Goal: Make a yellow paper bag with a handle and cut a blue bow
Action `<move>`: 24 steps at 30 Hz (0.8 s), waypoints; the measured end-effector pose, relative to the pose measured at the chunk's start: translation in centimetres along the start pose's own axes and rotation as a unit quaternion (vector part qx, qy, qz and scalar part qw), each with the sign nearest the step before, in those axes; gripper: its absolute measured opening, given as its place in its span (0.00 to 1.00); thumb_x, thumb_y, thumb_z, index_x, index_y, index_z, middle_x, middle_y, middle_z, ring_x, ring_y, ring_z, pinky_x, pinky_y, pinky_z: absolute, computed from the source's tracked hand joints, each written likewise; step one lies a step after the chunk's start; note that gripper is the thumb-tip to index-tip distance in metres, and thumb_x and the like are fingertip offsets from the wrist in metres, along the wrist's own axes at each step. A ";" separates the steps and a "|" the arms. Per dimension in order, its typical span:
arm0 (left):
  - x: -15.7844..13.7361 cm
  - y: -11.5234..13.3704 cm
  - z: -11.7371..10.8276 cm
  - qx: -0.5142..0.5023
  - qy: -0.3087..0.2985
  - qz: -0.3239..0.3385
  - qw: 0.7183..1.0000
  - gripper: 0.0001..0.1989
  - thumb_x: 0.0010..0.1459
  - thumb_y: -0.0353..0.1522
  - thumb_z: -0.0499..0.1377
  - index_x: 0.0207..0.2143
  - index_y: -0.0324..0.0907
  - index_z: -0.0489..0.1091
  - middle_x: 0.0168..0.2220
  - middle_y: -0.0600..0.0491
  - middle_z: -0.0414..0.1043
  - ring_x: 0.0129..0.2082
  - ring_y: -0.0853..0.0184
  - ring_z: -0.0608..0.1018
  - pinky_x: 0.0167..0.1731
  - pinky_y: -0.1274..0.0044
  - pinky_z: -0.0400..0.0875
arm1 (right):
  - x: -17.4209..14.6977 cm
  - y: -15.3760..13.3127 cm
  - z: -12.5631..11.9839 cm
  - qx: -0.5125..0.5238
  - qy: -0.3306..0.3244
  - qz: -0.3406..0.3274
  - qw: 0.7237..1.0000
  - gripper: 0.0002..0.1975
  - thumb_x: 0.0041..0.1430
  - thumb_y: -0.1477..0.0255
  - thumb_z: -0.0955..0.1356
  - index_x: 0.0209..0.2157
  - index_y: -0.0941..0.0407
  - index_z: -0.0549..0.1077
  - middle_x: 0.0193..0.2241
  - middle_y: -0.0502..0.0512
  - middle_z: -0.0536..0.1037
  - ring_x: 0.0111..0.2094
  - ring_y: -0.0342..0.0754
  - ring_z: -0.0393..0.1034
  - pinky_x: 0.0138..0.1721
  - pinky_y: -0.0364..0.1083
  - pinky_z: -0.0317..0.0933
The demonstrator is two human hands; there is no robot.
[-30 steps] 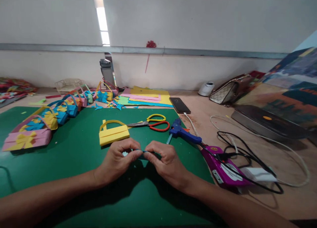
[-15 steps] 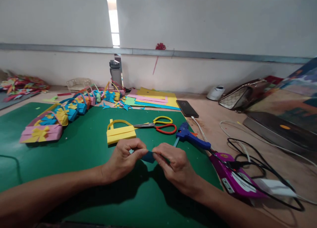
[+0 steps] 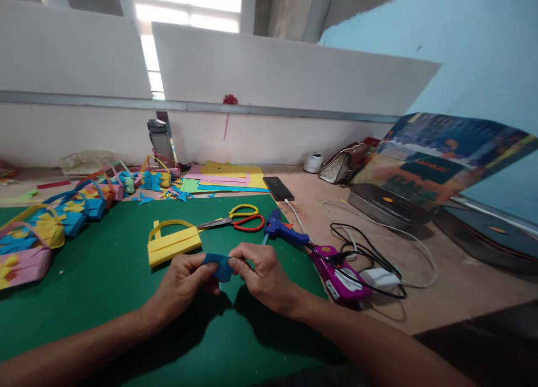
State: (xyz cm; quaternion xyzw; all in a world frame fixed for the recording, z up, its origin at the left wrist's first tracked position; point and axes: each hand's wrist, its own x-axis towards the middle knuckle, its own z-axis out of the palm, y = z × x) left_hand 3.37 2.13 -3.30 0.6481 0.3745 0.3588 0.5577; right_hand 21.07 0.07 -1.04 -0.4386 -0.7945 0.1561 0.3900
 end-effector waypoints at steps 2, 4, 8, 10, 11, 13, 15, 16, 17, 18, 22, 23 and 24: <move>0.0 0.0 0.1 -0.012 0.008 -0.011 1.000 0.17 0.54 0.43 0.57 0.23 0.38 0.71 0.18 0.51 0.73 0.20 0.68 0.72 0.24 0.78 0.66 | 0.2 0.2 -0.6 -0.070 0.004 -0.002 0.998 0.11 0.61 0.72 0.62 0.25 0.56 0.69 0.21 0.48 0.72 0.23 0.41 0.67 0.28 0.39 0.59; 0.1 -0.2 0.2 -0.024 0.027 -0.033 0.999 0.20 0.52 0.46 0.57 0.22 0.38 0.69 0.17 0.51 0.72 0.19 0.69 0.71 0.22 0.79 0.65 | 0.5 0.7 -1.8 -0.147 0.010 0.011 0.989 0.12 0.62 0.73 0.62 0.25 0.56 0.69 0.22 0.49 0.74 0.25 0.41 0.68 0.29 0.39 0.59; 0.3 -1.0 0.5 -0.060 0.056 -0.064 0.995 0.21 0.50 0.49 0.57 0.24 0.38 0.68 0.20 0.51 0.74 0.19 0.71 0.71 0.21 0.80 0.64 | 1.6 2.4 -5.6 -0.239 0.028 0.063 0.969 0.09 0.60 0.75 0.62 0.28 0.57 0.72 0.26 0.54 0.76 0.29 0.45 0.69 0.31 0.42 0.59; 0.3 -1.4 0.6 -0.057 0.049 -0.053 0.996 0.21 0.50 0.49 0.57 0.23 0.39 0.66 0.21 0.52 0.73 0.18 0.72 0.70 0.19 0.81 0.63 | 2.3 3.3 -7.5 -0.288 0.028 0.099 0.952 0.08 0.59 0.75 0.63 0.28 0.58 0.73 0.28 0.56 0.77 0.31 0.48 0.70 0.33 0.44 0.59; 0.2 -1.6 0.7 -0.046 0.044 -0.042 0.997 0.22 0.50 0.49 0.57 0.22 0.38 0.66 0.20 0.52 0.72 0.17 0.73 0.68 0.18 0.81 0.61 | 2.7 3.7 -8.4 -0.310 0.023 0.116 0.943 0.08 0.59 0.75 0.63 0.30 0.58 0.74 0.29 0.57 0.78 0.31 0.48 0.71 0.34 0.45 0.59; 0.1 -1.9 0.9 -0.025 0.030 -0.016 0.999 0.22 0.51 0.49 0.56 0.21 0.38 0.66 0.18 0.53 0.70 0.15 0.74 0.66 0.17 0.82 0.58 | 3.8 4.5 -9.6 -0.350 0.006 0.144 0.926 0.08 0.60 0.75 0.63 0.34 0.60 0.74 0.31 0.58 0.78 0.33 0.49 0.71 0.36 0.47 0.61; 0.0 -2.0 1.0 -0.018 0.020 0.003 1.000 0.23 0.52 0.49 0.56 0.20 0.38 0.66 0.17 0.54 0.68 0.15 0.74 0.65 0.17 0.82 0.58 | 5.2 5.1 -9.9 -0.382 -0.030 0.157 0.910 0.10 0.63 0.74 0.62 0.37 0.61 0.73 0.34 0.59 0.77 0.36 0.50 0.71 0.39 0.49 0.63; 0.0 -2.0 1.1 -0.020 0.019 0.007 1.000 0.23 0.52 0.49 0.56 0.20 0.38 0.66 0.17 0.54 0.68 0.15 0.74 0.65 0.17 0.82 0.58 | 5.9 5.3 -9.6 -0.391 -0.056 0.156 0.905 0.09 0.63 0.71 0.63 0.40 0.61 0.72 0.38 0.58 0.76 0.38 0.49 0.71 0.40 0.51 0.65; 0.1 -1.9 1.1 -0.023 0.021 0.006 1.000 0.23 0.51 0.49 0.56 0.19 0.38 0.66 0.17 0.54 0.68 0.15 0.74 0.65 0.17 0.82 0.57 | 6.7 5.6 -9.1 -0.397 -0.087 0.152 0.901 0.12 0.62 0.68 0.65 0.45 0.59 0.70 0.43 0.56 0.73 0.40 0.48 0.70 0.41 0.52 0.66; 0.2 -1.8 1.1 -0.027 0.026 -0.001 0.999 0.23 0.51 0.50 0.55 0.19 0.38 0.66 0.17 0.54 0.68 0.15 0.75 0.64 0.16 0.82 0.57 | 7.3 5.8 -8.4 -0.401 -0.119 0.143 0.897 0.14 0.62 0.68 0.65 0.48 0.58 0.68 0.47 0.57 0.71 0.42 0.49 0.70 0.42 0.53 0.67; 0.7 -1.3 1.0 -0.057 0.058 -0.044 0.996 0.24 0.48 0.52 0.56 0.19 0.38 0.65 0.16 0.55 0.66 0.13 0.76 0.63 0.15 0.83 0.54 | 9.0 6.7 -4.1 -0.410 -0.235 0.094 0.876 0.15 0.62 0.68 0.65 0.49 0.57 0.67 0.48 0.57 0.70 0.44 0.50 0.69 0.42 0.53 0.66; 0.8 -1.2 1.0 -0.064 0.060 -0.050 0.995 0.25 0.47 0.52 0.56 0.19 0.38 0.64 0.15 0.55 0.66 0.13 0.76 0.63 0.15 0.83 0.54 | 9.2 6.9 -3.1 -0.412 -0.255 0.081 0.871 0.15 0.62 0.68 0.65 0.49 0.57 0.67 0.48 0.57 0.70 0.44 0.50 0.69 0.42 0.53 0.66; 0.9 -1.3 1.0 -0.070 0.061 -0.052 0.994 0.25 0.47 0.52 0.56 0.19 0.38 0.64 0.16 0.55 0.66 0.13 0.76 0.63 0.15 0.83 0.54 | 9.3 7.2 -2.2 -0.415 -0.269 0.070 0.866 0.15 0.62 0.68 0.65 0.49 0.57 0.67 0.48 0.57 0.70 0.44 0.50 0.69 0.42 0.53 0.66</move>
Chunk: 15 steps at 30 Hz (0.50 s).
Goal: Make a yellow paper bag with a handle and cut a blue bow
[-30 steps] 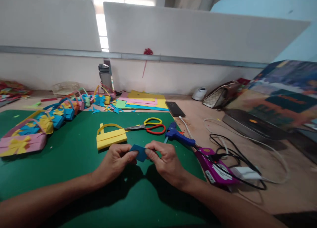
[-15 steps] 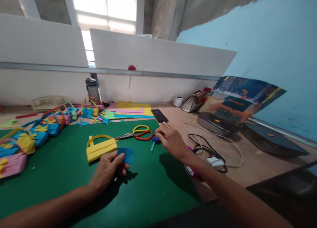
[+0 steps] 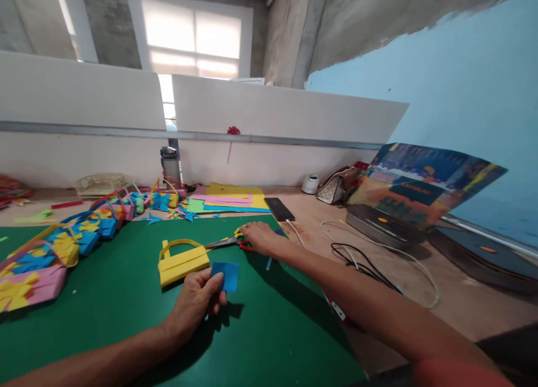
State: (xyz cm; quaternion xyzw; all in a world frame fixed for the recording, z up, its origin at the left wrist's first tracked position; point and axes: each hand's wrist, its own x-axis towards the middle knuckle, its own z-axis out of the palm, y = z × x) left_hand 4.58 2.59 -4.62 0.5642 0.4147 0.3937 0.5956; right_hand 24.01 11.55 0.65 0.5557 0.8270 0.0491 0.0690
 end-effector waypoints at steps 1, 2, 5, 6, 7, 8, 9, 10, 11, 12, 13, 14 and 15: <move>0.1 -0.1 0.0 -0.005 -0.002 0.000 1.000 0.25 0.46 0.52 0.57 0.20 0.38 0.64 0.16 0.55 0.66 0.13 0.76 0.64 0.15 0.83 0.54 | 0.4 -0.3 0.5 -0.006 -0.007 -0.015 1.000 0.15 0.62 0.68 0.65 0.49 0.57 0.67 0.48 0.57 0.70 0.43 0.50 0.69 0.42 0.53 0.66; 0.2 -0.2 0.0 -0.009 -0.006 0.002 1.000 0.24 0.47 0.52 0.57 0.20 0.38 0.64 0.16 0.55 0.67 0.13 0.76 0.64 0.15 0.83 0.54 | 0.8 -0.3 0.8 -0.011 -0.010 -0.028 1.000 0.15 0.62 0.68 0.65 0.49 0.57 0.67 0.48 0.57 0.70 0.43 0.50 0.69 0.42 0.53 0.66; 0.4 -0.6 0.0 -0.017 -0.017 0.014 1.000 0.23 0.48 0.51 0.57 0.21 0.38 0.64 0.17 0.55 0.68 0.13 0.76 0.64 0.15 0.83 0.55 | 1.3 0.1 1.2 -0.020 -0.005 -0.066 0.998 0.16 0.62 0.68 0.65 0.50 0.58 0.67 0.48 0.57 0.70 0.44 0.51 0.69 0.42 0.54 0.66; 0.5 -0.7 0.0 -0.017 -0.018 0.018 1.000 0.23 0.49 0.50 0.56 0.21 0.38 0.64 0.17 0.54 0.68 0.13 0.76 0.65 0.15 0.83 0.55 | 1.3 0.4 1.1 -0.022 -0.001 -0.076 0.997 0.16 0.62 0.68 0.65 0.50 0.58 0.67 0.48 0.57 0.70 0.44 0.51 0.69 0.42 0.54 0.66; 0.5 -0.8 0.0 -0.017 -0.019 0.020 0.999 0.22 0.49 0.50 0.56 0.21 0.38 0.64 0.17 0.54 0.68 0.13 0.76 0.65 0.15 0.83 0.55 | 1.4 0.7 0.9 -0.022 0.002 -0.084 0.996 0.16 0.62 0.68 0.65 0.50 0.58 0.67 0.48 0.57 0.70 0.44 0.51 0.69 0.42 0.54 0.66; 0.5 -0.9 0.0 -0.018 -0.018 0.021 0.999 0.22 0.50 0.50 0.56 0.21 0.39 0.64 0.17 0.54 0.68 0.13 0.76 0.65 0.15 0.83 0.54 | 1.4 0.9 0.6 -0.022 0.006 -0.089 0.996 0.15 0.62 0.68 0.65 0.50 0.58 0.67 0.48 0.57 0.70 0.44 0.51 0.69 0.42 0.54 0.66; 0.6 -0.9 0.0 -0.019 -0.018 0.021 0.999 0.22 0.50 0.49 0.56 0.21 0.39 0.63 0.17 0.55 0.68 0.13 0.76 0.65 0.15 0.83 0.55 | 1.5 1.2 0.1 -0.021 0.012 -0.092 0.995 0.15 0.62 0.68 0.65 0.50 0.57 0.67 0.48 0.57 0.70 0.44 0.51 0.69 0.42 0.54 0.66; 0.6 -0.9 0.0 -0.022 -0.017 0.020 0.999 0.21 0.50 0.49 0.56 0.21 0.39 0.63 0.17 0.55 0.68 0.13 0.76 0.65 0.15 0.83 0.55 | 1.5 1.4 -0.5 -0.019 0.019 -0.093 0.995 0.15 0.62 0.68 0.65 0.50 0.57 0.67 0.48 0.57 0.70 0.44 0.50 0.69 0.42 0.54 0.66; 0.6 -0.8 0.0 -0.024 -0.016 0.019 0.999 0.21 0.50 0.48 0.56 0.21 0.39 0.63 0.17 0.55 0.68 0.13 0.76 0.65 0.15 0.83 0.55 | 1.5 1.6 -1.1 -0.018 0.029 -0.091 0.995 0.16 0.62 0.68 0.65 0.50 0.57 0.67 0.48 0.57 0.70 0.44 0.51 0.69 0.43 0.54 0.66; 0.6 -0.8 0.0 -0.025 -0.015 0.019 0.999 0.21 0.50 0.48 0.56 0.21 0.39 0.63 0.17 0.55 0.68 0.13 0.76 0.65 0.15 0.83 0.55 | 1.5 1.9 -1.9 -0.015 0.041 -0.088 0.995 0.16 0.62 0.67 0.65 0.50 0.58 0.67 0.48 0.57 0.71 0.44 0.51 0.69 0.43 0.54 0.66; 0.6 -0.7 0.0 -0.026 -0.014 0.020 0.999 0.21 0.50 0.48 0.56 0.21 0.39 0.63 0.17 0.55 0.68 0.13 0.76 0.65 0.15 0.83 0.55 | 1.5 2.2 -2.8 -0.014 0.057 -0.077 0.995 0.16 0.61 0.68 0.66 0.49 0.58 0.67 0.46 0.57 0.72 0.43 0.51 0.69 0.43 0.54 0.65; 0.5 -0.7 0.0 -0.026 -0.014 0.021 0.999 0.21 0.50 0.48 0.57 0.22 0.39 0.63 0.17 0.55 0.68 0.13 0.76 0.65 0.15 0.83 0.55 | 1.3 2.4 -3.6 -0.009 0.076 -0.064 0.995 0.17 0.57 0.71 0.68 0.48 0.60 0.68 0.43 0.61 0.73 0.43 0.54 0.69 0.43 0.53 0.63; 0.5 -0.6 0.1 -0.028 -0.016 0.023 0.999 0.21 0.50 0.48 0.57 0.22 0.39 0.63 0.17 0.55 0.68 0.13 0.76 0.65 0.15 0.83 0.55 | 1.1 2.7 -4.5 -0.002 0.100 -0.048 0.994 0.18 0.54 0.73 0.70 0.48 0.61 0.68 0.41 0.65 0.74 0.44 0.56 0.69 0.43 0.53 0.62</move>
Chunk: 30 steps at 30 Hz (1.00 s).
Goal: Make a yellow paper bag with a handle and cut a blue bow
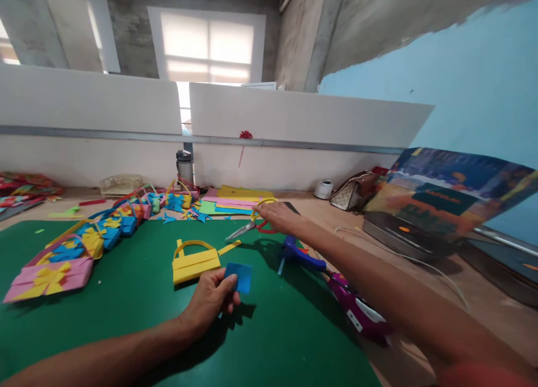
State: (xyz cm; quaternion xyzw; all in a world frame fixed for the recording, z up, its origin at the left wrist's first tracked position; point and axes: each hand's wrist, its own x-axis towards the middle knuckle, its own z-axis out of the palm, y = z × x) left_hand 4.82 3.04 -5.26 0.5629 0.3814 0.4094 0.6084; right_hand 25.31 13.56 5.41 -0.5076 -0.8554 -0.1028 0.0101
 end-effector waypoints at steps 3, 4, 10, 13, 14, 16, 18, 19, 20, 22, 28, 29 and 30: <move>0.0 0.1 0.0 0.002 -0.010 0.001 1.000 0.22 0.49 0.49 0.57 0.21 0.39 0.63 0.16 0.56 0.67 0.13 0.76 0.64 0.15 0.83 0.54 | -0.8 0.3 -2.1 0.031 0.080 0.058 0.995 0.20 0.51 0.78 0.69 0.48 0.61 0.68 0.41 0.67 0.75 0.44 0.59 0.69 0.41 0.50 0.61; 0.0 0.1 0.0 0.004 -0.011 0.000 1.000 0.22 0.50 0.49 0.56 0.21 0.38 0.63 0.16 0.56 0.66 0.13 0.76 0.63 0.15 0.83 0.54 | -1.3 0.1 -2.5 0.049 0.107 0.075 0.990 0.21 0.51 0.79 0.67 0.49 0.60 0.66 0.41 0.66 0.75 0.44 0.57 0.69 0.40 0.49 0.62; -0.3 0.5 0.0 0.003 0.005 0.012 1.000 0.27 0.50 0.54 0.53 0.19 0.38 0.65 0.16 0.54 0.66 0.13 0.76 0.63 0.16 0.82 0.54 | -5.6 -4.2 -0.7 0.220 0.180 0.087 0.955 0.23 0.58 0.71 0.62 0.55 0.58 0.57 0.26 0.49 0.72 0.23 0.44 0.68 0.22 0.41 0.62; -0.6 0.9 0.2 0.013 0.008 0.014 1.000 0.29 0.49 0.56 0.53 0.18 0.38 0.65 0.14 0.55 0.63 0.13 0.76 0.61 0.15 0.82 0.53 | -7.5 -6.9 1.6 0.502 0.158 0.085 0.846 0.26 0.57 0.65 0.65 0.55 0.56 0.57 0.22 0.44 0.68 0.19 0.42 0.63 0.19 0.40 0.60; -0.7 1.0 0.3 0.016 0.008 0.014 1.000 0.29 0.49 0.56 0.53 0.18 0.38 0.65 0.13 0.56 0.62 0.13 0.76 0.61 0.15 0.82 0.53 | -8.0 -7.7 2.3 0.544 0.155 0.086 0.820 0.26 0.55 0.65 0.66 0.54 0.55 0.58 0.23 0.45 0.68 0.20 0.42 0.64 0.19 0.40 0.61; -0.7 0.9 0.4 0.021 0.009 0.014 1.000 0.29 0.49 0.56 0.53 0.18 0.38 0.65 0.13 0.56 0.61 0.13 0.76 0.60 0.15 0.82 0.53 | -8.7 -8.7 3.3 0.589 0.142 0.097 0.790 0.24 0.54 0.64 0.68 0.51 0.54 0.61 0.29 0.49 0.72 0.25 0.43 0.66 0.23 0.41 0.63; -0.7 0.7 0.4 0.026 0.006 0.016 1.000 0.29 0.50 0.56 0.53 0.19 0.38 0.65 0.14 0.56 0.62 0.13 0.75 0.61 0.16 0.81 0.53 | -9.2 -9.3 3.9 0.626 0.137 0.102 0.761 0.23 0.52 0.65 0.69 0.49 0.53 0.63 0.33 0.52 0.74 0.29 0.45 0.68 0.27 0.43 0.64; -0.7 0.5 0.4 0.031 0.003 0.018 0.999 0.28 0.51 0.55 0.53 0.20 0.38 0.66 0.14 0.56 0.62 0.14 0.75 0.61 0.16 0.81 0.53 | -9.3 -9.5 4.1 0.643 0.138 0.102 0.746 0.24 0.50 0.66 0.70 0.49 0.53 0.63 0.34 0.52 0.74 0.31 0.46 0.68 0.30 0.43 0.64; -0.7 0.3 0.3 0.037 -0.003 0.020 0.999 0.28 0.52 0.54 0.52 0.20 0.38 0.66 0.15 0.56 0.63 0.14 0.74 0.61 0.16 0.81 0.53 | -9.4 -9.7 4.3 0.658 0.136 0.101 0.733 0.26 0.48 0.67 0.72 0.49 0.54 0.64 0.33 0.51 0.74 0.32 0.46 0.68 0.31 0.44 0.63; -0.7 0.0 0.3 0.054 -0.016 0.024 0.998 0.27 0.54 0.53 0.51 0.21 0.38 0.66 0.16 0.55 0.63 0.16 0.74 0.62 0.17 0.82 0.54 | -9.7 -10.1 4.5 0.678 0.135 0.103 0.715 0.27 0.45 0.68 0.73 0.48 0.54 0.65 0.31 0.49 0.73 0.31 0.45 0.67 0.31 0.43 0.63; -1.0 0.2 0.3 0.129 -0.002 0.063 0.990 0.21 0.55 0.47 0.53 0.21 0.38 0.66 0.19 0.58 0.57 0.20 0.73 0.58 0.21 0.81 0.54 | -10.1 -10.7 4.9 0.669 0.144 0.122 0.719 0.26 0.45 0.73 0.72 0.48 0.53 0.67 0.26 0.45 0.68 0.25 0.41 0.61 0.25 0.39 0.58; -1.0 0.3 0.3 0.139 0.003 0.071 0.988 0.20 0.55 0.45 0.54 0.22 0.38 0.66 0.20 0.57 0.58 0.21 0.73 0.59 0.21 0.81 0.54 | -10.2 -10.7 5.0 0.669 0.143 0.116 0.720 0.25 0.45 0.73 0.72 0.48 0.53 0.67 0.26 0.45 0.68 0.24 0.41 0.61 0.25 0.39 0.58; -1.0 0.4 0.3 0.147 0.007 0.079 0.986 0.18 0.56 0.44 0.54 0.23 0.38 0.67 0.21 0.57 0.58 0.22 0.72 0.59 0.22 0.81 0.55 | -10.2 -10.7 5.1 0.668 0.141 0.110 0.722 0.25 0.45 0.74 0.71 0.47 0.53 0.68 0.26 0.45 0.68 0.24 0.41 0.61 0.25 0.39 0.58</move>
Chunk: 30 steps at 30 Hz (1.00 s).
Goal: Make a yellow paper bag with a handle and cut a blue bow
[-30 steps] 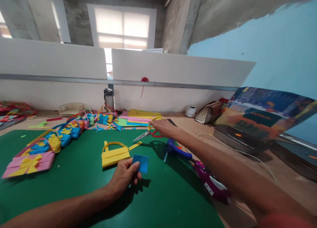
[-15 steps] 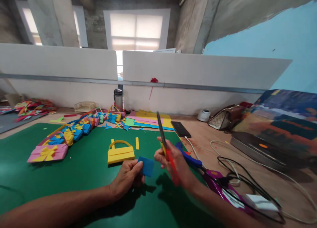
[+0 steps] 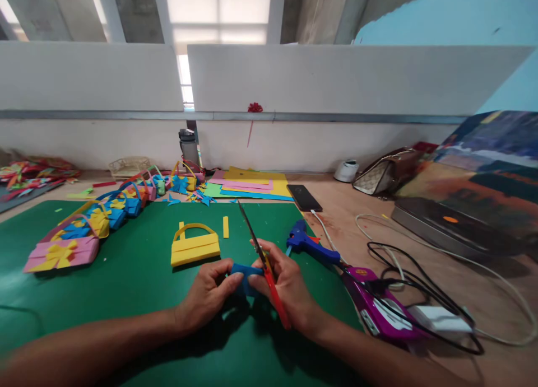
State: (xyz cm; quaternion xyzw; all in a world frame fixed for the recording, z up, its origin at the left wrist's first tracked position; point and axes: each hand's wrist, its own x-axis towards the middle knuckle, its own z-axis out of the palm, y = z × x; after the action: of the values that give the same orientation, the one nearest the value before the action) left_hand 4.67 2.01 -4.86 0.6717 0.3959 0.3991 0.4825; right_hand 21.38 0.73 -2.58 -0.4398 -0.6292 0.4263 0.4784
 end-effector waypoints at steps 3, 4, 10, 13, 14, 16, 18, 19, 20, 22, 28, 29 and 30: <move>-0.1 0.0 -0.1 0.014 0.002 0.014 1.000 0.17 0.56 0.42 0.54 0.22 0.38 0.66 0.21 0.56 0.59 0.22 0.72 0.60 0.23 0.80 0.56 | -0.1 0.3 0.1 -0.009 -0.013 -0.008 1.000 0.24 0.44 0.75 0.71 0.46 0.52 0.69 0.26 0.45 0.68 0.25 0.42 0.62 0.26 0.40 0.58; -0.1 0.0 -0.1 0.017 0.000 0.013 1.000 0.17 0.56 0.41 0.54 0.21 0.39 0.66 0.20 0.57 0.58 0.22 0.72 0.60 0.23 0.80 0.55 | -0.1 0.3 0.1 -0.012 -0.016 -0.010 1.000 0.24 0.45 0.75 0.70 0.46 0.53 0.69 0.26 0.45 0.68 0.26 0.42 0.62 0.26 0.40 0.58; 0.0 0.2 -0.1 -0.010 0.000 -0.016 1.000 0.19 0.54 0.43 0.54 0.20 0.39 0.64 0.19 0.58 0.56 0.21 0.73 0.59 0.22 0.81 0.54 | -0.2 0.3 0.1 -0.041 -0.006 -0.030 0.999 0.21 0.48 0.73 0.69 0.46 0.52 0.68 0.27 0.46 0.69 0.25 0.42 0.63 0.26 0.40 0.59; 0.2 0.3 -0.1 -0.055 0.026 -0.055 0.997 0.21 0.52 0.46 0.56 0.19 0.39 0.63 0.17 0.58 0.56 0.19 0.74 0.59 0.19 0.81 0.53 | -0.1 0.3 0.1 -0.040 0.015 -0.022 0.999 0.21 0.48 0.73 0.69 0.46 0.51 0.68 0.26 0.47 0.69 0.25 0.42 0.63 0.25 0.40 0.59; 0.2 0.3 -0.1 -0.070 0.027 -0.066 0.995 0.21 0.51 0.47 0.57 0.19 0.39 0.63 0.16 0.59 0.56 0.18 0.74 0.59 0.19 0.81 0.53 | 0.0 0.2 0.2 -0.032 0.023 -0.015 0.999 0.22 0.47 0.73 0.69 0.47 0.52 0.68 0.26 0.47 0.69 0.25 0.42 0.63 0.24 0.40 0.59; 0.3 0.4 0.0 -0.090 0.014 -0.078 0.993 0.21 0.49 0.48 0.59 0.20 0.39 0.65 0.16 0.58 0.59 0.17 0.75 0.60 0.18 0.82 0.54 | 0.1 0.2 0.2 -0.008 0.036 0.001 0.999 0.22 0.47 0.72 0.70 0.47 0.52 0.67 0.26 0.46 0.68 0.25 0.42 0.63 0.24 0.40 0.59; 0.3 0.4 0.0 -0.102 -0.007 -0.085 0.991 0.20 0.47 0.47 0.61 0.21 0.38 0.67 0.16 0.58 0.61 0.16 0.75 0.61 0.18 0.81 0.54 | 0.1 0.1 0.3 0.015 0.042 0.014 0.999 0.22 0.46 0.71 0.71 0.46 0.52 0.66 0.25 0.45 0.68 0.24 0.42 0.63 0.24 0.40 0.60; 0.3 0.5 0.0 -0.111 -0.011 -0.091 0.990 0.20 0.46 0.47 0.61 0.21 0.38 0.67 0.16 0.58 0.62 0.16 0.75 0.61 0.18 0.81 0.55 | 0.1 0.1 0.3 0.022 0.043 0.019 0.999 0.22 0.45 0.71 0.71 0.45 0.52 0.66 0.25 0.45 0.68 0.25 0.41 0.63 0.25 0.40 0.61; 0.3 0.5 -0.1 -0.122 -0.006 -0.098 0.988 0.20 0.45 0.47 0.62 0.20 0.38 0.67 0.15 0.58 0.61 0.16 0.75 0.61 0.18 0.81 0.55 | 0.1 0.0 0.4 0.028 0.043 0.023 0.998 0.22 0.45 0.72 0.71 0.45 0.52 0.66 0.25 0.44 0.68 0.25 0.41 0.64 0.25 0.40 0.61; 0.3 0.4 -0.2 -0.151 0.015 -0.115 0.982 0.19 0.45 0.46 0.63 0.19 0.38 0.66 0.15 0.59 0.60 0.16 0.76 0.60 0.18 0.82 0.54 | 0.0 0.0 0.4 0.040 0.039 0.032 0.998 0.22 0.44 0.73 0.71 0.44 0.52 0.67 0.25 0.44 0.68 0.25 0.41 0.64 0.26 0.40 0.61; -0.1 0.3 -0.3 -0.266 0.029 -0.140 0.953 0.14 0.47 0.40 0.65 0.25 0.38 0.69 0.19 0.57 0.66 0.17 0.76 0.63 0.19 0.82 0.55 | -0.2 -0.8 1.0 0.100 0.030 0.051 0.993 0.22 0.44 0.74 0.71 0.42 0.52 0.65 0.24 0.42 0.68 0.23 0.41 0.67 0.27 0.41 0.63; -0.2 0.5 -0.2 -0.283 0.027 -0.141 0.948 0.14 0.47 0.40 0.65 0.26 0.38 0.69 0.20 0.56 0.67 0.18 0.76 0.63 0.19 0.82 0.55 | -0.2 -1.1 1.2 0.115 0.036 0.055 0.991 0.22 0.44 0.74 0.71 0.42 0.52 0.65 0.23 0.41 0.68 0.23 0.41 0.67 0.27 0.41 0.64; -0.4 0.6 -0.1 -0.297 0.025 -0.142 0.944 0.13 0.47 0.39 0.65 0.26 0.38 0.70 0.21 0.56 0.67 0.18 0.75 0.64 0.19 0.82 0.56 | -0.2 -1.3 1.3 0.127 0.043 0.058 0.989 0.22 0.44 0.74 0.71 0.42 0.52 0.64 0.23 0.41 0.67 0.23 0.41 0.67 0.27 0.42 0.64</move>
State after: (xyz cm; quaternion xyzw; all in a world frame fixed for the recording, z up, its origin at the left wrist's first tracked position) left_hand 4.52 1.58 -4.28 0.4241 0.3625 0.4423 0.7022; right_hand 19.96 0.06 -1.63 -0.4291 -0.5218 0.5109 0.5316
